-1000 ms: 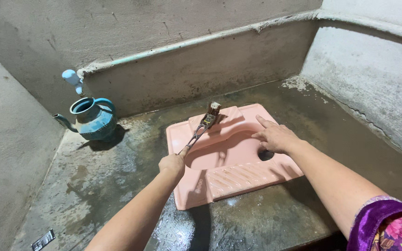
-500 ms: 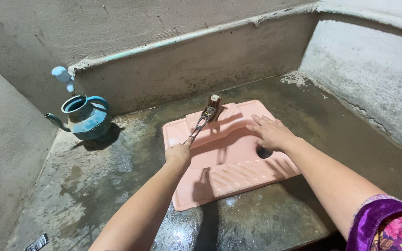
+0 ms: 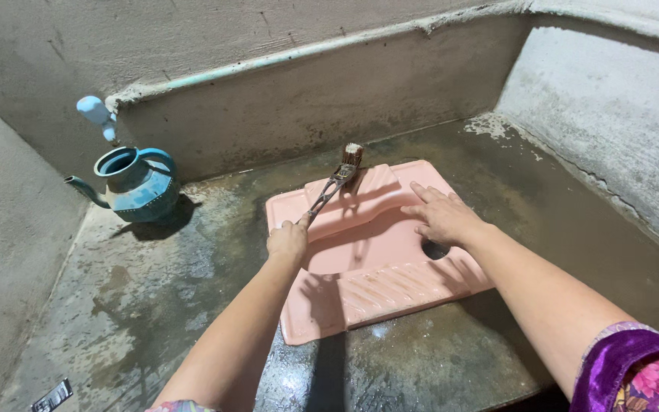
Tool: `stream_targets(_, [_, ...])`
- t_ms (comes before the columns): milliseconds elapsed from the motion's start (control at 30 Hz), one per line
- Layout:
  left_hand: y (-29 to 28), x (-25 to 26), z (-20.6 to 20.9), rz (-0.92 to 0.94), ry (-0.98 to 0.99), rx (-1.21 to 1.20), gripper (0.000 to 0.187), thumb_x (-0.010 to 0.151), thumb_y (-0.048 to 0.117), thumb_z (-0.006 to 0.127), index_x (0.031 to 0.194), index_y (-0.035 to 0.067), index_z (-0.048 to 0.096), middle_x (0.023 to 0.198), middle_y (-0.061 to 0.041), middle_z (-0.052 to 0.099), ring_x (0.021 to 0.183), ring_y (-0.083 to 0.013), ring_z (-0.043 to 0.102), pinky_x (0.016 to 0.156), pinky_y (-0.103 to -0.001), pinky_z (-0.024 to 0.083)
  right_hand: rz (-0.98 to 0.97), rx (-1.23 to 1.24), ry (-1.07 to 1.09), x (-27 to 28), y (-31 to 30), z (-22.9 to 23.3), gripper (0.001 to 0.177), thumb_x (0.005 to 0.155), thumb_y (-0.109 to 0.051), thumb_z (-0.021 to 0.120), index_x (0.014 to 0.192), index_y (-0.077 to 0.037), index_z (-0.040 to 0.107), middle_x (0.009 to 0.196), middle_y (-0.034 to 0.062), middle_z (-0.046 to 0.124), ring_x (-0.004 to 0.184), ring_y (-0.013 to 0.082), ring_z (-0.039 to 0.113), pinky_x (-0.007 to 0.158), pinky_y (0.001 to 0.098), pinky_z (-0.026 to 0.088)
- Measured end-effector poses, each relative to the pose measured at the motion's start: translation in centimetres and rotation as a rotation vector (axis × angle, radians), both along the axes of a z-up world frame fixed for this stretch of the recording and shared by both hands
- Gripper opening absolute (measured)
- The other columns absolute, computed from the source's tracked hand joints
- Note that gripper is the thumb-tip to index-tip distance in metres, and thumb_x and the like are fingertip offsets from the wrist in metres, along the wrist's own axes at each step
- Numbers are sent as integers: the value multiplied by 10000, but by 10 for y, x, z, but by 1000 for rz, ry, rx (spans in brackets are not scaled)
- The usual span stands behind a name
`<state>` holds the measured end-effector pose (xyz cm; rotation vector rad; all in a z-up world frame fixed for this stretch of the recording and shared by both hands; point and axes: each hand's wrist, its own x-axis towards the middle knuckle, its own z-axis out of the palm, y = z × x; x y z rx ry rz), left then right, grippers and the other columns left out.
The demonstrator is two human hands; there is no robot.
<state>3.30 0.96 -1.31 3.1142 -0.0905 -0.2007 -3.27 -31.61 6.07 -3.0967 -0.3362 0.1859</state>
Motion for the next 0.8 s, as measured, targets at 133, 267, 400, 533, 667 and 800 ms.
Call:
stream_targets(133, [18, -11, 2, -104, -45, 64, 721, 977, 56, 479, 1613, 311, 257, 1621, -98, 338, 1161, -336, 678, 878, -456, 605, 5, -32, -3, -1, -1, 5, 511, 934, -327, 667, 1437, -340, 573, 1718, 38, 117, 1559, 244, 192, 1234, 538, 238])
stream_targets(267, [28, -28, 7, -159, -44, 128, 783, 942, 4, 477, 1626, 269, 204, 1691, -88, 243, 1147, -332, 694, 838, -458, 628, 18, -43, -23, -4, 0, 11, 452, 929, -353, 670, 1379, -338, 639, 1717, 41, 131, 1552, 234, 224, 1218, 497, 293])
stream_targets(400, [43, -49, 1, -125, -43, 87, 755, 980, 22, 460, 1630, 319, 216, 1666, -125, 295, 1141, -329, 702, 869, -454, 611, 45, -51, -46, -7, -2, 15, 444, 916, -342, 678, 1360, -341, 659, 1717, 41, 127, 1546, 234, 239, 1200, 486, 316])
stream_targets(533, [61, -68, 7, -71, 29, 97, 789, 984, 42, 485, 1646, 341, 178, 1542, -134, 452, 1162, -333, 692, 901, -456, 601, 60, -58, -61, -11, -5, 20, 450, 904, -338, 683, 1354, -337, 662, 1720, 40, 123, 1538, 231, 266, 1190, 473, 341])
stream_targets(667, [74, -82, 20, -60, 81, 107, 863, 950, 13, 523, 1647, 363, 152, 1457, -165, 515, 1193, -352, 671, 934, -455, 588, 43, -54, -57, -13, -9, 23, 458, 901, -325, 674, 1358, -355, 658, 1725, 25, 102, 1536, 218, 279, 1181, 479, 356])
stream_targets(800, [71, -78, 26, -50, 109, 116, 838, 961, 33, 527, 1645, 365, 173, 1424, -189, 538, 1211, -352, 654, 951, -454, 580, 33, -45, -67, -12, -13, 21, 461, 898, -327, 677, 1358, -350, 662, 1730, 31, 104, 1525, 227, 305, 1182, 465, 372])
